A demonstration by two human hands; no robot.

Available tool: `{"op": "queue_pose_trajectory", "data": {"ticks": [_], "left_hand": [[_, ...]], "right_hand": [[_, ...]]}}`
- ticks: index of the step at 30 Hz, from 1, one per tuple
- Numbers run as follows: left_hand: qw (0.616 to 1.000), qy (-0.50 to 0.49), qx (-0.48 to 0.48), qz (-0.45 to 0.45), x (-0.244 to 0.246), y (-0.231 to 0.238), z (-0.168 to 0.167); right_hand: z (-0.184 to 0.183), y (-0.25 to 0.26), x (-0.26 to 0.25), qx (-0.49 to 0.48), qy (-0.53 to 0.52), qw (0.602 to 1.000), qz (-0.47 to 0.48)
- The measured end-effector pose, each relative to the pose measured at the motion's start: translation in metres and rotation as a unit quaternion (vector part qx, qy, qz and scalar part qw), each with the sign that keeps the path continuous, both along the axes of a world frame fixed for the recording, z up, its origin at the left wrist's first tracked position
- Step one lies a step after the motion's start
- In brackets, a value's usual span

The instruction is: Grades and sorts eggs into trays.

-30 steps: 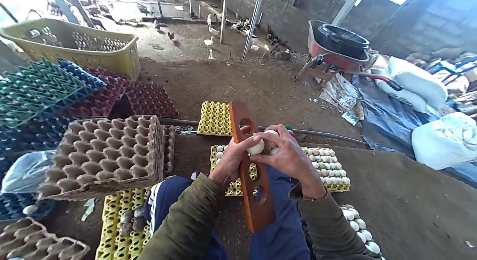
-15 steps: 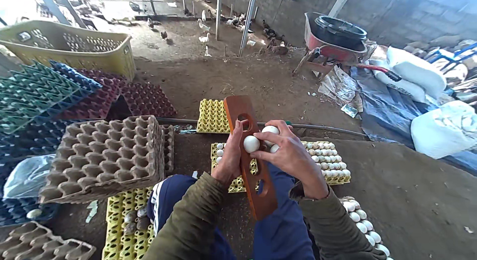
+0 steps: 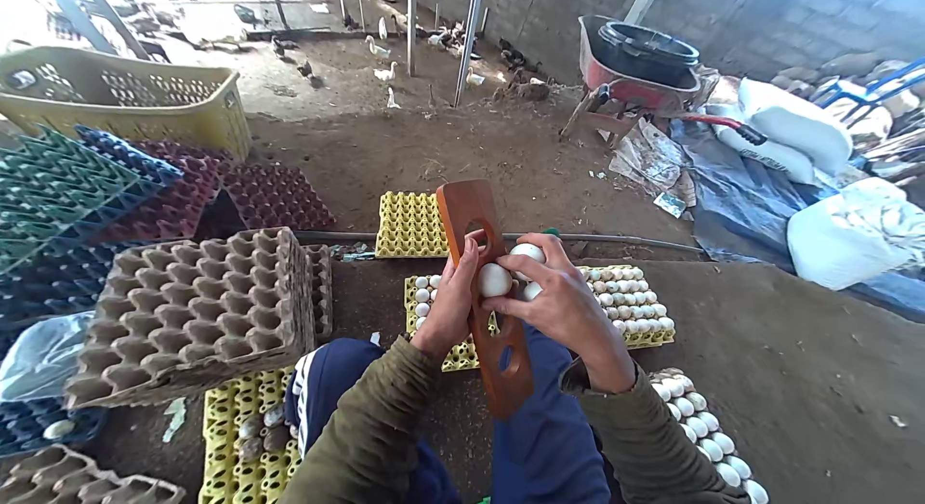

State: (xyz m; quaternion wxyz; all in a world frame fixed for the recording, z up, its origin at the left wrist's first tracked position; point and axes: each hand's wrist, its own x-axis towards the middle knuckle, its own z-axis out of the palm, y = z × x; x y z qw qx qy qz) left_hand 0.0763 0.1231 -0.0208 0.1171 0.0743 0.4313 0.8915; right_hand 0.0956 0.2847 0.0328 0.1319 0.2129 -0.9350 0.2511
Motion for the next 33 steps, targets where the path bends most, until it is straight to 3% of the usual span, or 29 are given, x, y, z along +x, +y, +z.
{"op": "queue_pose_trajectory", "data": {"ticks": [5,7,9,10,13,17,20,22,33], "left_hand": [[0.999,-0.038,-0.032,0.013,0.001,0.01,0.002],[0.997,-0.057,-0.052,0.029,0.001,0.011,0.004],[0.995,-0.056,-0.064,0.043,0.001,0.01,0.007],[0.996,-0.049,-0.062,0.046,0.001,0.01,0.008],[0.997,-0.025,-0.046,0.051,0.0,0.01,0.01],[0.997,-0.019,-0.054,0.051,-0.004,0.012,0.01],[0.998,-0.003,-0.05,0.047,-0.009,0.016,0.007],[0.998,-0.004,-0.048,0.048,-0.01,0.022,0.008],[0.999,-0.017,-0.042,-0.007,-0.01,0.06,0.006]], "right_hand": [[-0.013,0.014,0.004,-0.069,0.025,0.997,0.003],[-0.025,0.023,0.008,-0.169,0.028,0.985,0.005],[-0.037,0.033,0.014,-0.319,-0.013,0.947,0.02],[-0.043,0.037,0.019,-0.417,-0.061,0.906,0.038],[-0.059,0.047,0.034,-0.645,-0.228,0.721,0.112],[-0.074,0.055,0.051,-0.748,-0.327,0.522,0.246],[-0.08,0.06,0.064,-0.79,-0.309,0.437,0.299],[-0.082,0.066,0.072,-0.802,-0.292,0.421,0.308],[-0.095,0.109,0.113,-0.828,-0.227,0.436,0.269]]}}
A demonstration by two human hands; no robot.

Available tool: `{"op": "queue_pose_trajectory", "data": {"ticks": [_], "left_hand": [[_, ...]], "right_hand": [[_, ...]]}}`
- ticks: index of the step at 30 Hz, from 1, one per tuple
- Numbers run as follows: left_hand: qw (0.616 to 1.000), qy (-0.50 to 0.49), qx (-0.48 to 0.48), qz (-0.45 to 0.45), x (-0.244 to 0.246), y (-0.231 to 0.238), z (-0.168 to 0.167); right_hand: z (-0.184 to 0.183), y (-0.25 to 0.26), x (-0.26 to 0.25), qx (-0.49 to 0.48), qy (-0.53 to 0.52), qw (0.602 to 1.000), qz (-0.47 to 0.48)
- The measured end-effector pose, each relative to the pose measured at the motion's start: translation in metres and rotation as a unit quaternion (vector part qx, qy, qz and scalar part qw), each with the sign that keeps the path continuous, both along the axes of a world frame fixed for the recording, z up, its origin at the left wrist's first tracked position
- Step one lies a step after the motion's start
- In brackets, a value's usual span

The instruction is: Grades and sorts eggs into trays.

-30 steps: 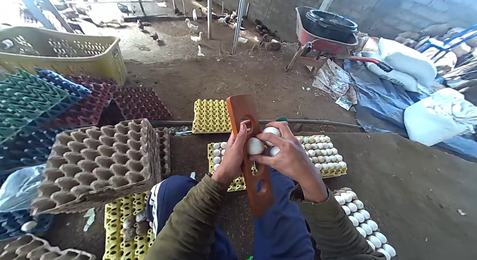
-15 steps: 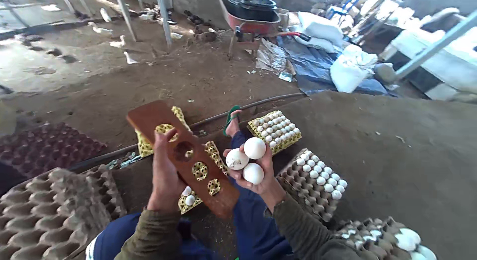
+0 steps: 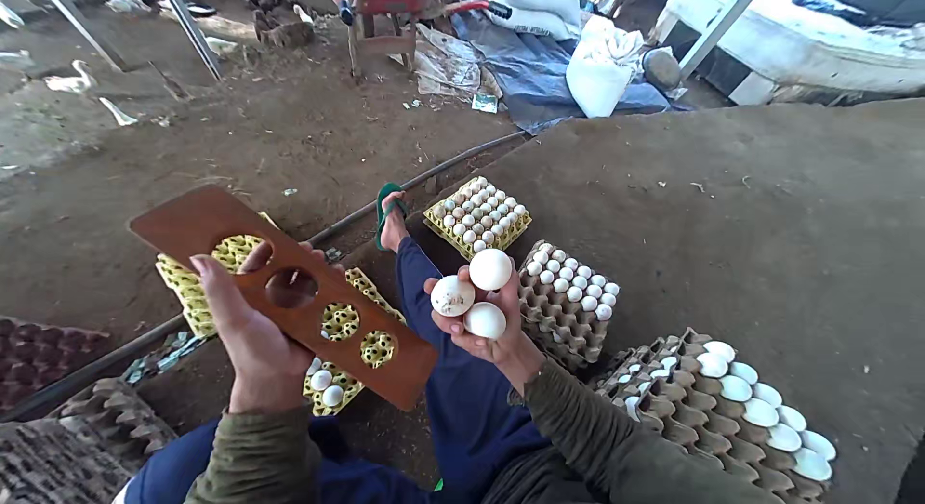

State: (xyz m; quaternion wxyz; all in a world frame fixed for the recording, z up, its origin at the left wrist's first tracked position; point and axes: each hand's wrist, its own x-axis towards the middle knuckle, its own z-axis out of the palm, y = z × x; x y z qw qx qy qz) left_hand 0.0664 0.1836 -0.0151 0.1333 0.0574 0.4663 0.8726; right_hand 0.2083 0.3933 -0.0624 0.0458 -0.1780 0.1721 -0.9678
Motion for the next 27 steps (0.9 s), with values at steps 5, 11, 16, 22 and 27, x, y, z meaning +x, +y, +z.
{"op": "queue_pose_trajectory", "data": {"ticks": [5,11,16,22,27], "left_hand": [[0.999,-0.015,-0.013,-0.044,0.002,0.017,-0.008],[0.996,-0.066,-0.005,-0.06,0.007,0.045,-0.009],[0.99,-0.08,-0.015,-0.114,0.017,0.068,-0.017],[0.99,-0.066,-0.014,-0.122,0.024,0.083,-0.018],[0.99,-0.06,-0.045,-0.123,0.028,0.086,-0.024]], "right_hand": [[-0.028,0.025,0.014,0.162,-0.099,0.976,-0.109],[-0.033,0.033,0.04,0.267,-0.306,0.88,-0.245],[0.011,0.023,0.032,0.523,-0.18,0.742,-0.378],[0.035,0.006,0.014,0.757,-0.07,0.519,-0.391],[0.031,0.006,0.013,0.806,-0.059,0.475,-0.349]]}}
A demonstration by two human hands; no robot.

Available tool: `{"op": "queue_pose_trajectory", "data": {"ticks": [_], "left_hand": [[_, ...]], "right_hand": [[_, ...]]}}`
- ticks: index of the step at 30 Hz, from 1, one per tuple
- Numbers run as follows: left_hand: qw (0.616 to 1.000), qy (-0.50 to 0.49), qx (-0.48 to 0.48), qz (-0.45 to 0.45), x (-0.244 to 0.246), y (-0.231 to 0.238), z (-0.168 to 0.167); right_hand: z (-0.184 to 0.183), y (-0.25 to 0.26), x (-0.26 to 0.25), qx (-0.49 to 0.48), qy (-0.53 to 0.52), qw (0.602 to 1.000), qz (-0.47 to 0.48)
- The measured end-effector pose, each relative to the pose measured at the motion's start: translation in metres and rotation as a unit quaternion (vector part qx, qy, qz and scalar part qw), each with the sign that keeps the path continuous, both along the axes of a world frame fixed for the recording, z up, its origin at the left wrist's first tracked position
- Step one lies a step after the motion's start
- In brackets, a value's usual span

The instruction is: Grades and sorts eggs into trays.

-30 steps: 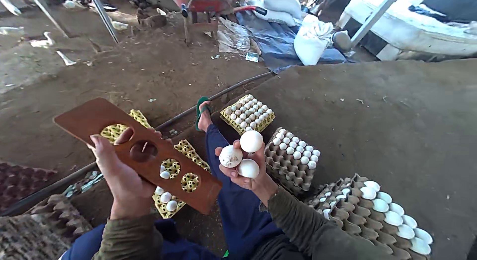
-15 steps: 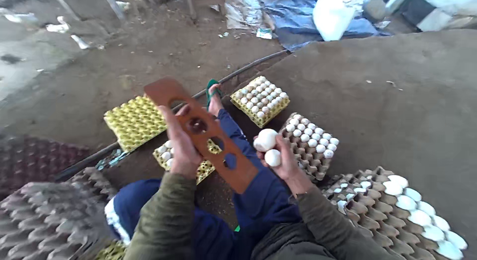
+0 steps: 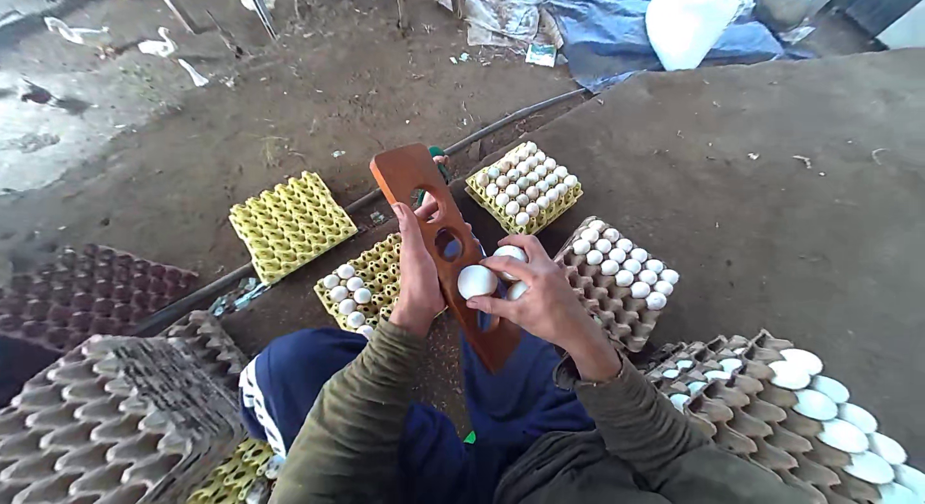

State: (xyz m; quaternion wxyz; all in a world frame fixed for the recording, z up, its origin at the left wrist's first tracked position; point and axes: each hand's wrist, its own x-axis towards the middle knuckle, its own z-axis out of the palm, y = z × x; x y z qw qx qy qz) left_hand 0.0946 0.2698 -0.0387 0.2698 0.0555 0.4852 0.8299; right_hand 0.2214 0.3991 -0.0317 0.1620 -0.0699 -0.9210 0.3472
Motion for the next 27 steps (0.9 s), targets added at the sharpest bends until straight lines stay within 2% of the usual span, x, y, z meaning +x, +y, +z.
{"op": "queue_pose_trajectory", "data": {"ticks": [4,8,10,12,15,18,22,27], "left_hand": [[0.999,0.009,-0.036,-0.017,0.001,0.0,-0.002],[0.999,0.026,-0.042,-0.009,0.003,0.003,-0.002],[0.999,0.035,-0.04,-0.002,0.0,-0.001,-0.002],[0.998,0.041,-0.038,0.012,-0.005,-0.008,-0.002],[0.998,0.06,-0.024,0.02,-0.012,-0.022,-0.001],[0.997,0.074,-0.004,0.029,-0.017,-0.037,-0.003],[0.996,0.085,-0.006,0.031,-0.024,-0.054,-0.01],[0.997,0.064,0.021,0.028,-0.023,-0.064,-0.014]], "right_hand": [[-0.002,0.001,0.001,-0.032,-0.016,0.999,0.0],[-0.017,0.021,0.021,-0.212,0.022,0.977,-0.005],[-0.036,0.045,0.037,-0.303,0.002,0.951,-0.051],[-0.069,0.08,0.053,-0.343,-0.044,0.927,-0.146],[-0.126,0.141,0.075,-0.341,-0.135,0.879,-0.303],[-0.164,0.192,0.085,-0.288,-0.197,0.851,-0.392],[-0.204,0.238,0.069,-0.173,-0.23,0.865,-0.411],[-0.224,0.25,0.029,-0.117,-0.293,0.855,-0.413]]}}
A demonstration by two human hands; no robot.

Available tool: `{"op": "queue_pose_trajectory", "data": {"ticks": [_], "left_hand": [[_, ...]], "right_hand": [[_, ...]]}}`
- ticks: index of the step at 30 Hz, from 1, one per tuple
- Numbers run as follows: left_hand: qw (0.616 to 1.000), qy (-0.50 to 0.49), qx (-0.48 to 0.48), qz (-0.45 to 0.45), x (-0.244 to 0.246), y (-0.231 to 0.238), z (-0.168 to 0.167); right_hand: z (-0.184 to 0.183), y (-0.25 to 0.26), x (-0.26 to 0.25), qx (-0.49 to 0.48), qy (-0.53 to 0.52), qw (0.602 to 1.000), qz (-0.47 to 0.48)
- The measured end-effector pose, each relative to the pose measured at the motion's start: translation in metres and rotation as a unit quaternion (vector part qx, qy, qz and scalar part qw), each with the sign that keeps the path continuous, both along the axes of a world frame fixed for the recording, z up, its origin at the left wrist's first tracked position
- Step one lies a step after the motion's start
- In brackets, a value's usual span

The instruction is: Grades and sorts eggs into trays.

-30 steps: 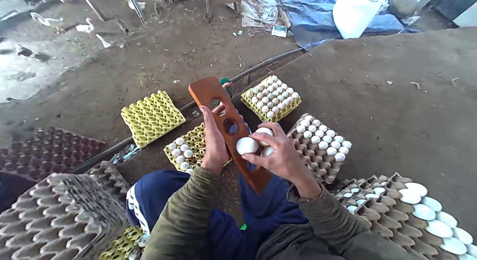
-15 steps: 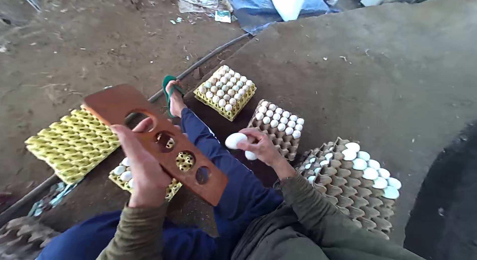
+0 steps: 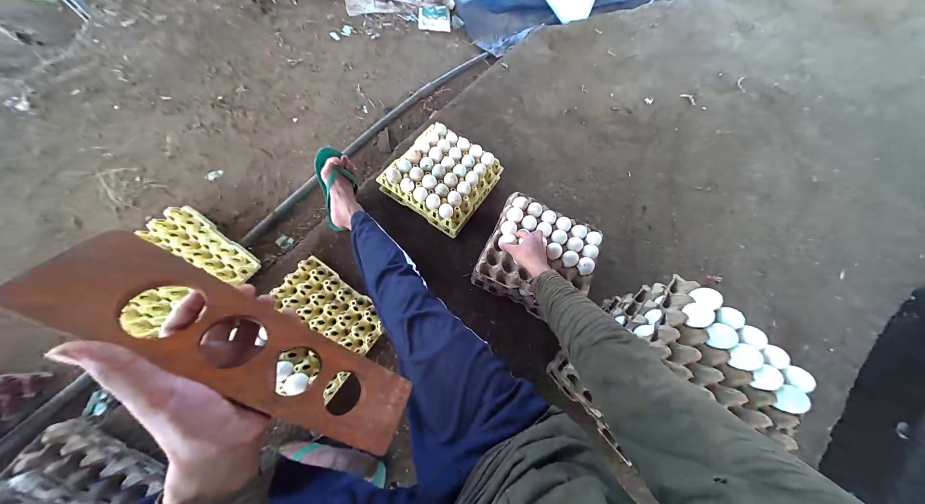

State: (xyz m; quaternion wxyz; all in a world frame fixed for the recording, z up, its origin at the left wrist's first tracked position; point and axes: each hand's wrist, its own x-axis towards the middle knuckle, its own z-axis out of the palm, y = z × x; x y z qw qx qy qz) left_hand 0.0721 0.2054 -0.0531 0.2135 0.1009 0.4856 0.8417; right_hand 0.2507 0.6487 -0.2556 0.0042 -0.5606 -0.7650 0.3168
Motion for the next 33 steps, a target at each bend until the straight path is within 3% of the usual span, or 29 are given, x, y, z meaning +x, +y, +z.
{"op": "queue_pose_trajectory", "data": {"ticks": [4,7,11,14,18,20,23,28,33], "left_hand": [[0.999,-0.036,-0.011,0.039,0.007,-0.002,0.001],[0.997,-0.055,-0.022,0.05,0.008,-0.003,0.0],[0.997,-0.06,-0.041,0.028,0.011,0.007,-0.001],[0.993,-0.091,-0.067,0.024,0.021,0.028,0.005],[0.989,-0.141,-0.052,-0.011,0.033,0.05,0.003],[0.989,-0.14,-0.044,-0.023,0.037,0.056,0.003],[0.988,-0.139,-0.072,-0.012,0.04,0.059,0.006],[0.988,-0.151,-0.017,-0.01,0.04,0.05,0.008],[0.986,-0.167,0.012,0.009,0.042,0.036,0.012]], "right_hand": [[0.004,0.002,-0.006,0.013,-0.002,1.0,0.004],[0.031,-0.003,0.017,-0.05,0.165,0.984,-0.051],[0.095,-0.026,0.029,-0.205,0.368,0.905,-0.062],[0.151,-0.07,0.015,-0.274,0.465,0.841,0.051],[0.203,-0.144,-0.015,-0.368,0.486,0.747,0.264],[0.221,-0.179,-0.032,-0.342,0.467,0.741,0.341],[0.238,-0.219,-0.054,-0.186,0.432,0.778,0.417],[0.24,-0.247,-0.073,0.033,0.392,0.777,0.491],[0.24,-0.257,-0.078,0.081,0.376,0.753,0.534]]}}
